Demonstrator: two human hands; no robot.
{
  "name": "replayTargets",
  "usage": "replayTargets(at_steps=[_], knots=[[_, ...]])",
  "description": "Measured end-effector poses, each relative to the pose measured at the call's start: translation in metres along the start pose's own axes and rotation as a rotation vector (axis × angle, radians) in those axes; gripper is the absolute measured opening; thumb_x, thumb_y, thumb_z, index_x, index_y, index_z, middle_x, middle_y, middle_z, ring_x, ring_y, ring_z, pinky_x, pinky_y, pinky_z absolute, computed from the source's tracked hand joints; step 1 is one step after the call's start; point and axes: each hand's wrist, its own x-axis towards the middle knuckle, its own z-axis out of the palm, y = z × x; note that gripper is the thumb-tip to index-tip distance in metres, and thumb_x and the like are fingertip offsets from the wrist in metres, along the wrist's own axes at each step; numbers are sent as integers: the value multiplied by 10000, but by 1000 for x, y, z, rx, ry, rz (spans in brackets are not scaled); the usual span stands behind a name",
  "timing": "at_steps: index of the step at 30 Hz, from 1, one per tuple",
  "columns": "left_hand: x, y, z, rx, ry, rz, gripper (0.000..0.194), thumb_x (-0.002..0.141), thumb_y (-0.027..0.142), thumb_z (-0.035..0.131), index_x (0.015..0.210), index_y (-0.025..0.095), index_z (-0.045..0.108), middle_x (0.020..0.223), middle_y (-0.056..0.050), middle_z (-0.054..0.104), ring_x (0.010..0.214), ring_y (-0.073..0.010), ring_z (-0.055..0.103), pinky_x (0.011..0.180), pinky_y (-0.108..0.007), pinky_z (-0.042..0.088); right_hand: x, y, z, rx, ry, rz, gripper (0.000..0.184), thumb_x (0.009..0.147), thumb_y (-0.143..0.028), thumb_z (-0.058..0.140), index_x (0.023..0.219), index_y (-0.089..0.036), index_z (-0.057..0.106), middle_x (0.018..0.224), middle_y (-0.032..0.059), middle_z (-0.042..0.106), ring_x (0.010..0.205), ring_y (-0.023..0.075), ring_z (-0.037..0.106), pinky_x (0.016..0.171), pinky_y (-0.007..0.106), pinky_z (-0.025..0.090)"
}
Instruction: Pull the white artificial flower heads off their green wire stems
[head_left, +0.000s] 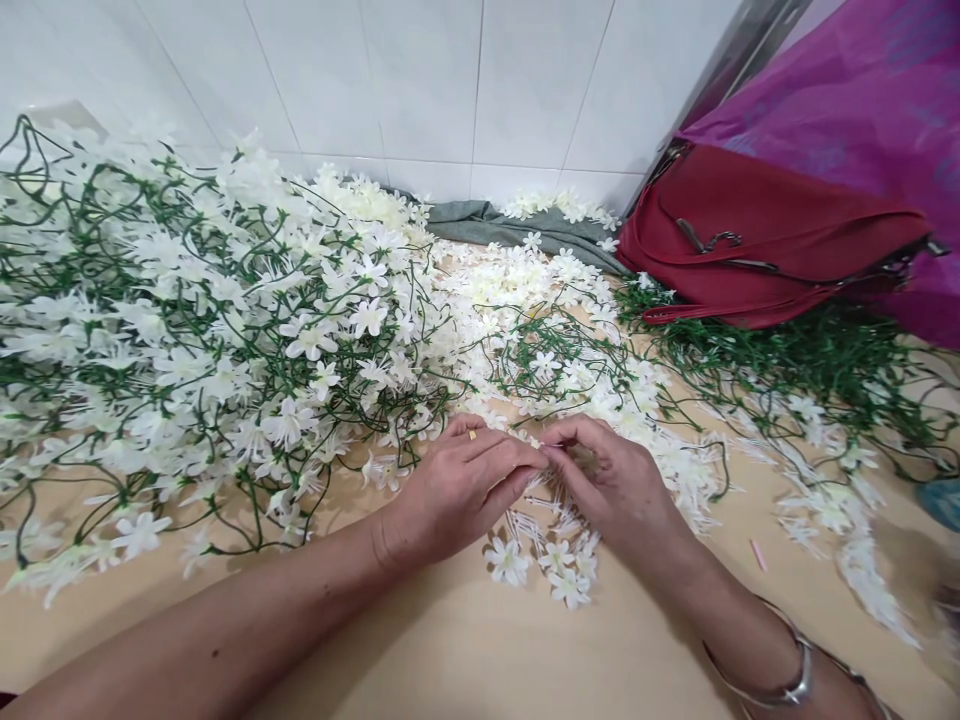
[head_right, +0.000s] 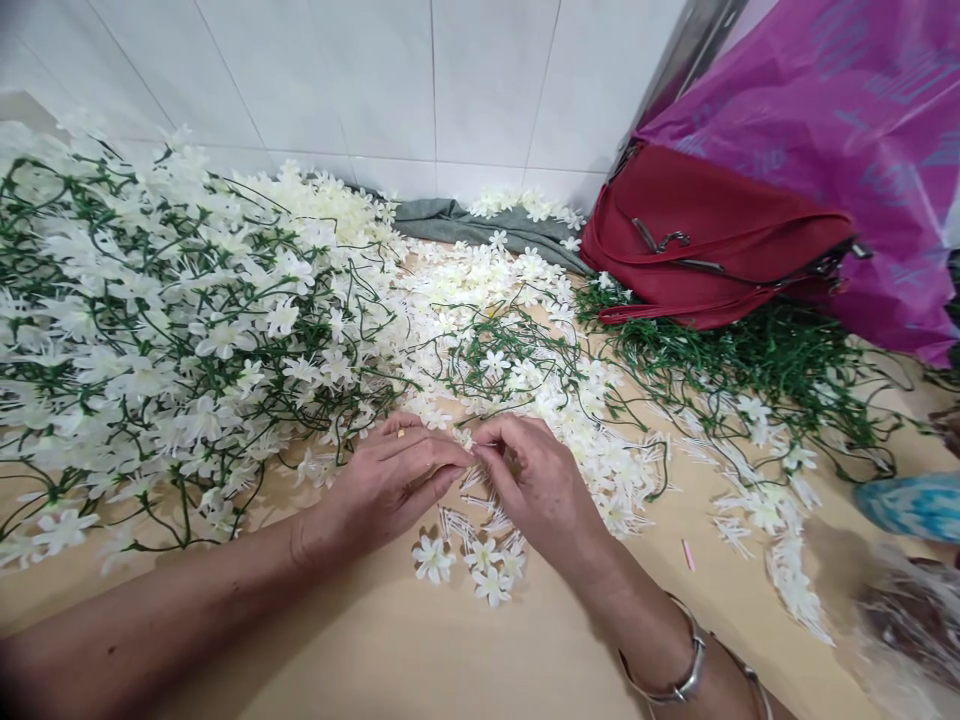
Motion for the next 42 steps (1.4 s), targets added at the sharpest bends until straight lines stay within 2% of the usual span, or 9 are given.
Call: replayTargets(at_steps=[5, 10, 13, 16, 23, 27, 34, 38, 42], knots=[[2, 2, -2, 59, 111, -10, 146, 1012, 102, 586, 1099, 216, 615, 984, 6, 801, 897, -119, 750, 907, -301, 492, 2, 0, 0, 37, -82, 133, 94, 952, -217, 569, 877, -224, 625, 756, 5, 666, 712, 178, 602, 695, 330, 454], [14, -4, -21, 189, 234, -115, 217, 1011, 90, 575, 1198, 190, 622, 1192, -80, 741, 1137, -160, 702, 992, -299, 542, 2, -2, 0, 48, -82, 154, 125, 950, -236, 561, 827, -225, 579, 721, -4, 623, 678, 163, 547, 675, 321, 422], [23, -10, -34, 414, 184, -117, 209, 1012, 113, 573, 1189, 195, 650, 1277, -106, 700, 1172, -218, 674, 992, -373, 541, 3, -2, 0, 57, -82, 142, 133, 944, -219, 554, 812, -225, 570, 727, -1, 626, 677, 159, 543, 672, 315, 413], [33, -16, -36, 663, 35, -97, 139, 994, 159, 611, 1101, 194, 692, 1300, -104, 701, 1169, -293, 653, 950, -456, 508, 4, -1, 0, 58, -67, 126, 133, 940, -210, 546, 810, -224, 566, 720, -2, 618, 674, 158, 541, 676, 311, 410], [56, -28, -4, 796, -102, -225, 130, 946, 206, 651, 864, 137, 723, 1264, -197, 674, 1165, -383, 589, 919, -545, 425, 3, 0, 0, 63, -79, 109, 109, 939, -206, 539, 842, -221, 585, 721, 1, 623, 684, 164, 554, 687, 313, 416], [61, -32, -3, 726, -64, -243, 157, 912, 126, 651, 764, 167, 686, 1119, -156, 711, 1069, -349, 608, 913, -515, 403, 4, -1, -1, 57, -88, 108, 126, 941, -192, 541, 822, -225, 565, 700, -9, 599, 668, 161, 543, 674, 308, 410], [63, -16, -39, 423, 203, -249, 131, 1027, 288, 587, 946, 225, 670, 891, -27, 756, 819, -203, 662, 851, -380, 449, 4, -5, -2, 80, -67, 108, 134, 943, -201, 558, 814, -222, 587, 703, -5, 624, 643, 156, 536, 641, 301, 405], [66, -9, -52, -82, 406, -473, 199, 1008, 387, 631, 937, 201, 641, 949, -46, 770, 870, -171, 724, 780, -292, 547, 4, -4, -1, 80, -71, 139, 122, 943, -226, 570, 823, -219, 593, 689, -11, 614, 625, 154, 525, 622, 298, 400], [71, -10, -60, -586, 594, -529, 259, 954, 377, 704, 825, 197, 570, 1177, -82, 780, 1110, -204, 752, 993, -360, 592, 4, 0, 0, 83, -55, 141, 123, 945, -237, 574, 825, -219, 592, 701, -13, 612, 624, 150, 518, 612, 290, 400]])
